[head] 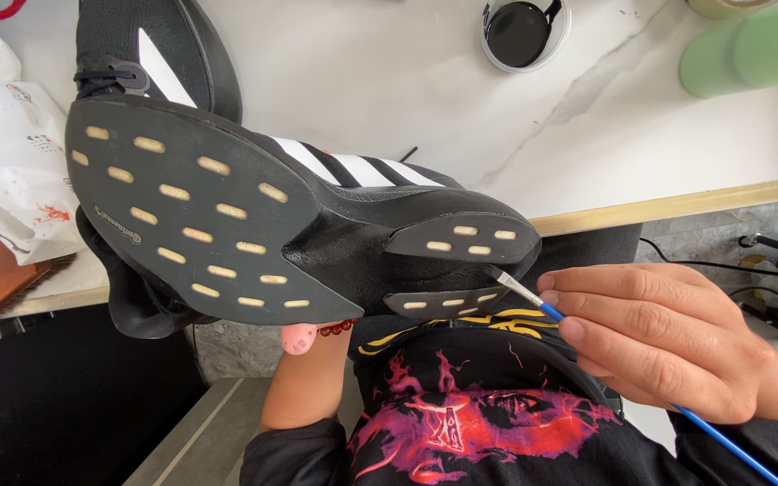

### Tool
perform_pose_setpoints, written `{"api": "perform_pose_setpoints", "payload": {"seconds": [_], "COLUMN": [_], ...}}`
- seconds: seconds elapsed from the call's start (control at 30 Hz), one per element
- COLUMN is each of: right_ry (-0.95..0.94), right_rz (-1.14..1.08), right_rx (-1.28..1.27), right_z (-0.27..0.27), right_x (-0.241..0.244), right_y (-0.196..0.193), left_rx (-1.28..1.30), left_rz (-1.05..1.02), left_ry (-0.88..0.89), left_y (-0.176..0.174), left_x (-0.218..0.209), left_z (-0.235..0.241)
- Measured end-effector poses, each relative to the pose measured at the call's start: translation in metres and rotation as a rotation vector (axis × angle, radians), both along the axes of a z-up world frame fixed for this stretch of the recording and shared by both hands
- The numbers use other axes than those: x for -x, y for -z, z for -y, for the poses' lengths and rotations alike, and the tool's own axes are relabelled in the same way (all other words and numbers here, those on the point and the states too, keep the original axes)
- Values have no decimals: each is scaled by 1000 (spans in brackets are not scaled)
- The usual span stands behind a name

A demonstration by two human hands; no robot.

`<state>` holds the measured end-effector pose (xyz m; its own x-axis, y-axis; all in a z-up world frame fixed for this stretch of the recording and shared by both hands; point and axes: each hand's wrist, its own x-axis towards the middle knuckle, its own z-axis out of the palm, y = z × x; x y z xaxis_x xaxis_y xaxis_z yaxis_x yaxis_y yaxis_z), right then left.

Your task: The person applies black liquid to the sole of a shoe with a brush. They dip the brush into a container and paint the recessed areas of the outsole.

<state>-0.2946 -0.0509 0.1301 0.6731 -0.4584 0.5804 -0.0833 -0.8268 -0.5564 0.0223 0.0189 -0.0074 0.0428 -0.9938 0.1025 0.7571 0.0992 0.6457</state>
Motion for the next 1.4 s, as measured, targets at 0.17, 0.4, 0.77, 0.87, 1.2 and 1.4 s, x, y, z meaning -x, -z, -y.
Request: {"api": "perform_pose_setpoints", "payload": {"seconds": [0.17, 0.4, 0.77, 0.87, 1.2, 1.4], "right_ry": [9, 47, 136, 126, 43, -43], "right_rz": [-17, -42, -92, -70, 30, 90], "right_rx": [-1, -38, -94, -105, -141, -88], "right_z": [-2, -6, -15, -16, -8, -4], "right_x": [2, 6, 20, 26, 14, 9], "right_y": [0, -2, 0, -1, -1, -3], "left_rx": [2, -2, -6, -4, -15, -36], "left_rz": [-5, -5, 2, 6, 31, 50], "left_ry": [3, 16, 28, 32, 62, 101], "left_y": [2, 1, -8, -9, -17, -17], "left_x": [0, 2, 8, 9, 15, 20], "left_z": [-4, -4, 7, 14, 26, 28]}}
